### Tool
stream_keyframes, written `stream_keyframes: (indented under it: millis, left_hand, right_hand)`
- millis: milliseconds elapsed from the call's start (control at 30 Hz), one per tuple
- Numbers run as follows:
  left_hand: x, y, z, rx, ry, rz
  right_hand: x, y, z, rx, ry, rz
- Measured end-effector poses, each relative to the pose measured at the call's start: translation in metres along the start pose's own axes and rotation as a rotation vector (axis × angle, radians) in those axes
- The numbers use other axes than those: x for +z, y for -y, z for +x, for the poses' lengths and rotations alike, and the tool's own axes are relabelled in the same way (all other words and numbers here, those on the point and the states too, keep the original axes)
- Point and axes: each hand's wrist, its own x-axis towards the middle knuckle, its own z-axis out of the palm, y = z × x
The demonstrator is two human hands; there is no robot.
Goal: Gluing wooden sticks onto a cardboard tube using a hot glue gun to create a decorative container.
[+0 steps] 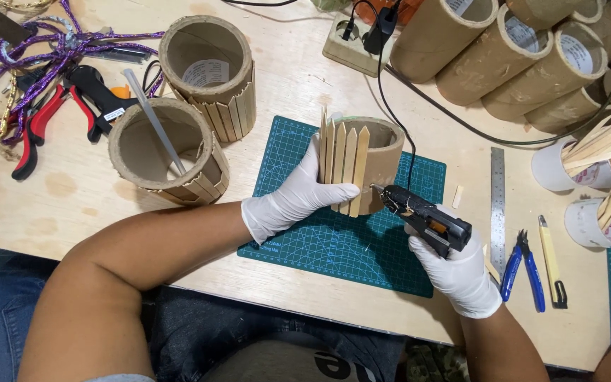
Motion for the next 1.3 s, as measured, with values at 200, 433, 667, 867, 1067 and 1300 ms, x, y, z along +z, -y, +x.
stream_keyframes:
  millis: [200,433,667,867,1067,1300]
  left_hand:
    - [0.001,-0.001,0.001,0.008,-0.017,-0.014]
    - [0.01,-0.022,-0.003,0.08,-0.029,0.126]
    - [0.013,-0.027,-0.01,0.078,0.081,0.242]
    - [0.014,-0.031,-0.009,-0.002,0.191,0.221]
    - [0.012,-0.035,-0.003,-0.109,0.158,0.127]
    - [0.009,-0.024,0.003,-0.019,0.171,0.09]
  right_hand:
    - [-0.004,0.005,0.003,-0.028,-0.007,-0.006]
    - [-0.026,0.001,-0.01,-0.084,0.144,-0.565]
    - [-0.077,0.029,0.064,-0.154,0.339,-0.739]
    - [-0.09,0.032,0.199,-0.446,0.142,-0.808]
    - [-0.064,0.013,0.277,-0.484,0.023,-0.965]
    - [-0.119,-0.012,0.258,-0.596,-0.194,-1.01]
